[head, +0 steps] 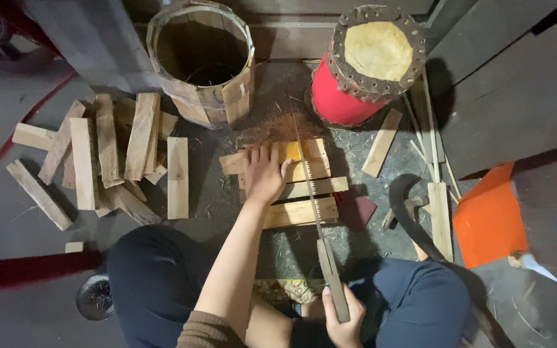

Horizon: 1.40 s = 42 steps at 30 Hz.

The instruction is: Sawing through a stack of small wooden planks using a hand saw

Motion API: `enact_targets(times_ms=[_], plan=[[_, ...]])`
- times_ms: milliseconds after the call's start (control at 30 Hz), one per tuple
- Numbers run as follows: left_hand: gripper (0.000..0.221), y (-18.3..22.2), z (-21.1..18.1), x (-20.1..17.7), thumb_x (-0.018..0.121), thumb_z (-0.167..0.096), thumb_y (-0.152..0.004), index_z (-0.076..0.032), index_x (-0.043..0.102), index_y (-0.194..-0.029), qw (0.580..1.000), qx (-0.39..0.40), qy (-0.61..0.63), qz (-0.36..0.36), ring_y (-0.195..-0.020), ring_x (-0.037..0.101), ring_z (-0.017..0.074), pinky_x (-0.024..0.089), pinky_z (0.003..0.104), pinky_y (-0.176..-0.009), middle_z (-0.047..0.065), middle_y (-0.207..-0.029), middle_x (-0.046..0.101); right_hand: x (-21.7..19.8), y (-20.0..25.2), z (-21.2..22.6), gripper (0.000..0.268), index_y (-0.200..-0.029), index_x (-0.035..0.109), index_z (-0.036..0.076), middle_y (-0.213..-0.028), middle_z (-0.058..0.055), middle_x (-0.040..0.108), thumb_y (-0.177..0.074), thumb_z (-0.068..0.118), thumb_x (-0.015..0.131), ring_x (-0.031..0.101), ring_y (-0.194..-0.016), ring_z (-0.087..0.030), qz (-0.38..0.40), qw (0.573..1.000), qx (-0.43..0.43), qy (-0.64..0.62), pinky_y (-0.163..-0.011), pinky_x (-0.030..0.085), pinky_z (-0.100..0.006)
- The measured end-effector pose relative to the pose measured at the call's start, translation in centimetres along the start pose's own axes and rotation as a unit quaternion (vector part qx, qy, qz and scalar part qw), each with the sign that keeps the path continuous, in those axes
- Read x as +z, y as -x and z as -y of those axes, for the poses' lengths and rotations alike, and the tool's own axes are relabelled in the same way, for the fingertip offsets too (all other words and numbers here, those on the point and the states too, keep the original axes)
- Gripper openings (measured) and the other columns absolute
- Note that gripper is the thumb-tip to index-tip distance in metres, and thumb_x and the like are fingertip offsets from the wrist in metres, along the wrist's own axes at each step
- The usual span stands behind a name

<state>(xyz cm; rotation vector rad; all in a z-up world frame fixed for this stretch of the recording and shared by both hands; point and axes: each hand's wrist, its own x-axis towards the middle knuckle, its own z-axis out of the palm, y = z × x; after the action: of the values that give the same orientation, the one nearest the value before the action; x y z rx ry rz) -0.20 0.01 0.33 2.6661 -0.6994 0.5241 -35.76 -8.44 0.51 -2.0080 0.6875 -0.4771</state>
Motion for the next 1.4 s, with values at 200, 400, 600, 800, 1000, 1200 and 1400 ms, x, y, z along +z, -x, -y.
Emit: enact_targets(times_ms=[200,400,600,800,1000,1200,1400], plan=[[0.059,0.0,0.0,-0.5,0.032,-0.053,-0.109,-0.009,0.064,-0.131,1.000,0.007,-0.007,0.001,-0.117,0.057,0.0373,0.040,0.052,-0.099,0.016,-0.126,0.066,-0.1,-0.4,1.4,0.019,-0.074,0.067,0.009,-0.054,0.001,0.052,-0.086,0.022,0.073,0.042,-0.048,-0.008,-0.018,1.000,0.001,-0.005,-0.047,0.040,-0.029],[0.062,0.1,-0.1,-0.1,0.029,-0.055,-0.107,-0.013,0.062,-0.138,0.999,-0.012,0.029,0.012,-0.123,0.056,0.0394,0.037,0.055,-0.103,0.017,-0.133,0.063,-0.2,-0.7,1.6,0.023,-0.070,0.058,0.013,-0.055,-0.002,0.054,-0.088,0.021,0.070,0.045,-0.046,-0.013,0.026,0.999,-0.029,0.005,-0.048,0.041,-0.032],[0.062,0.1,0.0,0.0,0.025,-0.055,-0.108,-0.013,0.061,-0.137,1.000,-0.002,0.001,0.016,-0.116,0.057,0.0389,0.041,0.053,-0.097,0.017,-0.134,0.063,-0.8,-0.8,1.6,0.015,-0.084,0.072,0.006,-0.067,-0.002,0.069,-0.088,0.021,0.070,0.059,-0.060,-0.011,0.013,1.000,0.004,-0.026,-0.059,0.050,-0.029],[0.058,0.1,0.1,0.4,0.035,-0.057,-0.105,-0.015,0.062,-0.134,1.000,-0.001,-0.005,0.008,-0.112,0.057,0.0359,0.041,0.051,-0.096,0.014,-0.129,0.064,-0.6,-0.6,1.0,0.016,-0.078,0.068,0.010,-0.063,-0.002,0.062,-0.090,0.021,0.068,0.053,-0.057,-0.012,0.024,0.999,0.009,-0.026,-0.057,0.046,-0.029],[0.060,-0.1,0.0,-0.3,0.030,-0.055,-0.108,-0.014,0.067,-0.131,0.999,0.007,-0.032,0.009,-0.102,0.061,0.0365,0.043,0.050,-0.095,0.016,-0.114,0.068,-1.0,-1.8,5.7,0.023,-0.069,0.061,0.011,-0.051,0.000,0.049,-0.086,0.022,0.071,0.042,-0.046,-0.010,-0.012,1.000,0.011,0.006,-0.047,0.039,-0.029],[0.066,0.0,0.1,0.2,0.025,-0.059,-0.107,-0.016,0.064,-0.138,0.999,-0.002,-0.027,0.021,-0.111,0.059,0.0372,0.043,0.052,-0.094,0.014,-0.128,0.066,-0.1,-1.1,1.9,0.016,-0.076,0.066,0.011,-0.057,0.000,0.055,-0.087,0.021,0.071,0.045,-0.048,-0.010,-0.012,1.000,0.003,-0.017,-0.048,0.041,-0.030],[0.064,-0.1,0.1,0.1,0.027,-0.058,-0.108,-0.014,0.064,-0.136,0.999,-0.001,-0.015,0.034,-0.115,0.057,0.0409,0.041,0.053,-0.098,0.017,-0.131,0.064,-0.6,-0.6,3.3,0.019,-0.074,0.068,0.009,-0.053,0.001,0.050,-0.083,0.025,0.074,0.043,-0.047,-0.008,-0.048,0.998,0.041,0.005,-0.046,0.039,-0.028]])
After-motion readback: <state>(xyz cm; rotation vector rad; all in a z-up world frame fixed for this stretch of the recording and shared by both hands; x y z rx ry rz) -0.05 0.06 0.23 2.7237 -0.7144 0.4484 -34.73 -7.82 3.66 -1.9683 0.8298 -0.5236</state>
